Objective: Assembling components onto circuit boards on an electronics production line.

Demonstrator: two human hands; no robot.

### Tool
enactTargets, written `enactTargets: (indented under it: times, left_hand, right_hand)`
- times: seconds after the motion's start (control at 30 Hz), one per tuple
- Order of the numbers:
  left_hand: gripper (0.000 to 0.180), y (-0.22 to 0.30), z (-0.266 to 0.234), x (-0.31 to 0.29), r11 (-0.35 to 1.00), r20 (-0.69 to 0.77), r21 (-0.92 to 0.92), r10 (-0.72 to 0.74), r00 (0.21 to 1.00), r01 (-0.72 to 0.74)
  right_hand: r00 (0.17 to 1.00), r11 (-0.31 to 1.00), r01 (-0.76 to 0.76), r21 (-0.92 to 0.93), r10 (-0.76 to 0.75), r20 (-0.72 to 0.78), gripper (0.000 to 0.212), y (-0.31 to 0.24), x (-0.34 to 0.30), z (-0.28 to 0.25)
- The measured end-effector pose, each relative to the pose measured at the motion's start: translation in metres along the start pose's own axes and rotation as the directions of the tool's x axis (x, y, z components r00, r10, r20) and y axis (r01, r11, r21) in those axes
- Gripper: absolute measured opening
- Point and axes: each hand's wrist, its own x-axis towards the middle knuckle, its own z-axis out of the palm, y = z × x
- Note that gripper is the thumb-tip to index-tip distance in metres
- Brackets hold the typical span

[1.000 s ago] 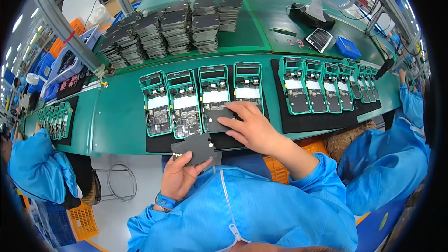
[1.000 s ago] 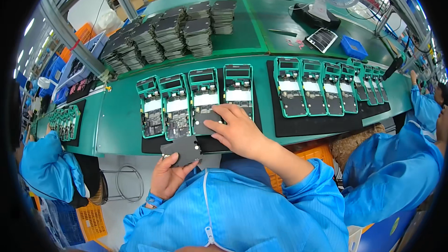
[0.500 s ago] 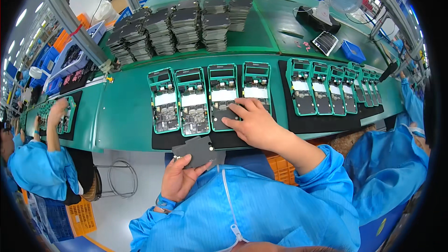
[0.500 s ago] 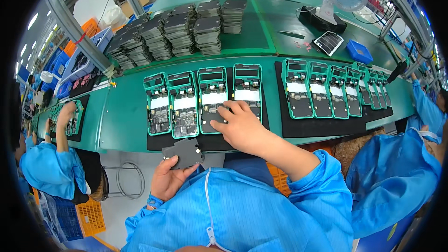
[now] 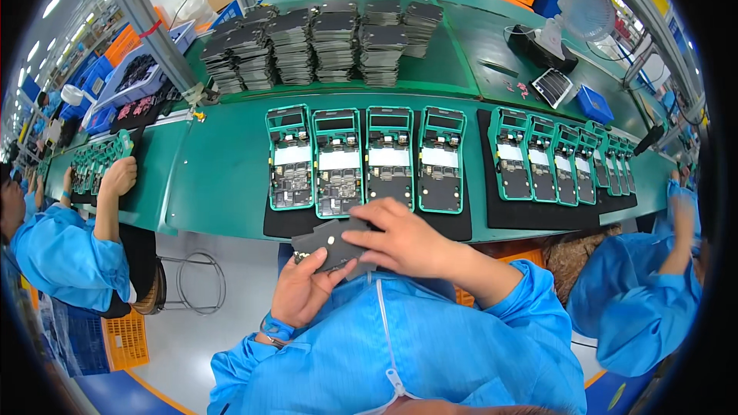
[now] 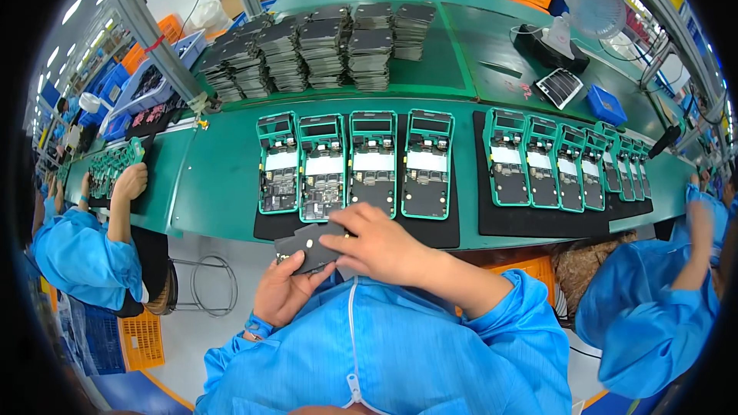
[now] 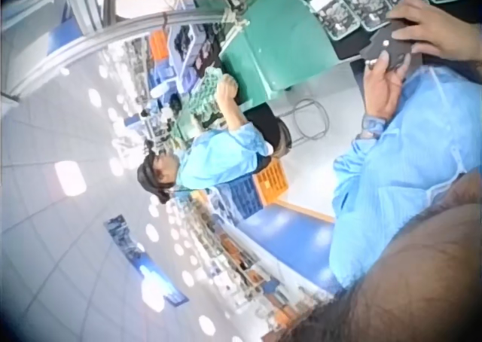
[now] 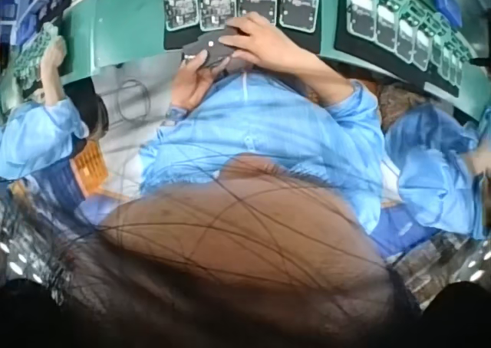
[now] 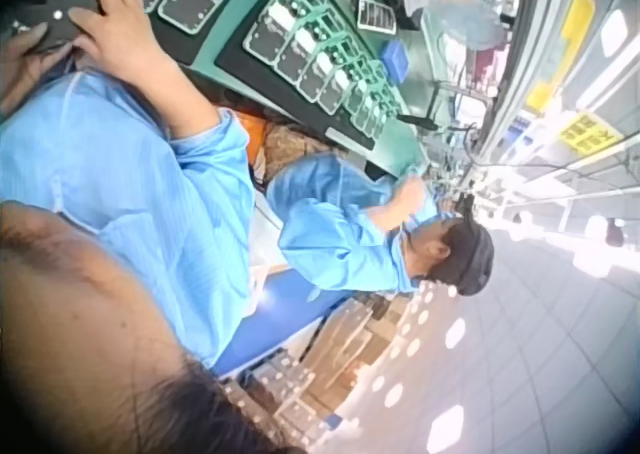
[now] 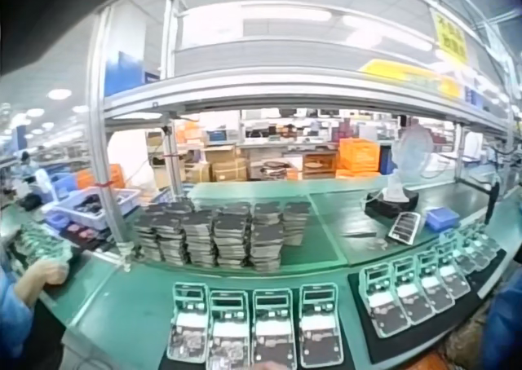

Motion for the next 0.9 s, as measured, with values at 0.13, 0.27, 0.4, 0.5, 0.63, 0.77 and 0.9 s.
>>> enactTargets:
  times: [0.13,0.27,0.4,0.5,0.63,0.77,0.9]
  left_hand:
    - [0.04,0.009,-0.004,-0.001,0.997,0.044,0.067,0.035,0.998,-0.038]
    - [0.044,0.007,-0.008,-0.006,0.998,0.058,-0.055,0.0,0.998,0.003]
    - [0.05,0.013,-0.015,-0.01,0.992,0.083,-0.127,-0.009,0.996,0.02]
    - [0.051,0.016,-0.018,-0.01,0.991,0.121,-0.131,0.008,0.993,0.008]
    - [0.047,0.016,-0.024,-0.013,0.992,0.127,-0.13,0.018,0.992,-0.002]
    - [0.043,0.017,-0.026,-0.017,0.997,0.051,-0.05,0.06,0.997,-0.058]
    - [0.038,0.019,-0.025,-0.017,0.997,0.084,-0.061,0.041,0.996,-0.036]
  right_hand:
    - [0.982,0.973,-0.117,-0.201,0.083,-0.172,0.04,0.015,0.021,0.0]
    - [0.991,0.963,-0.106,-0.248,0.083,-0.101,0.035,0.021,0.034,0.011]
    - [0.996,0.959,-0.093,-0.267,0.086,-0.037,0.038,0.021,0.036,0.011]
    - [0.995,0.934,-0.098,-0.343,0.098,-0.017,0.04,0.018,0.037,0.008]
    - [0.994,0.898,-0.102,-0.429,0.111,-0.004,0.042,-0.002,0.035,0.01]
    - [1.0,1.0,0.005,-0.03,-0.005,-0.018,0.049,-0.019,0.036,0.013]
    - [0.993,0.992,0.102,0.078,-0.106,0.059,0.05,-0.019,0.04,0.02]
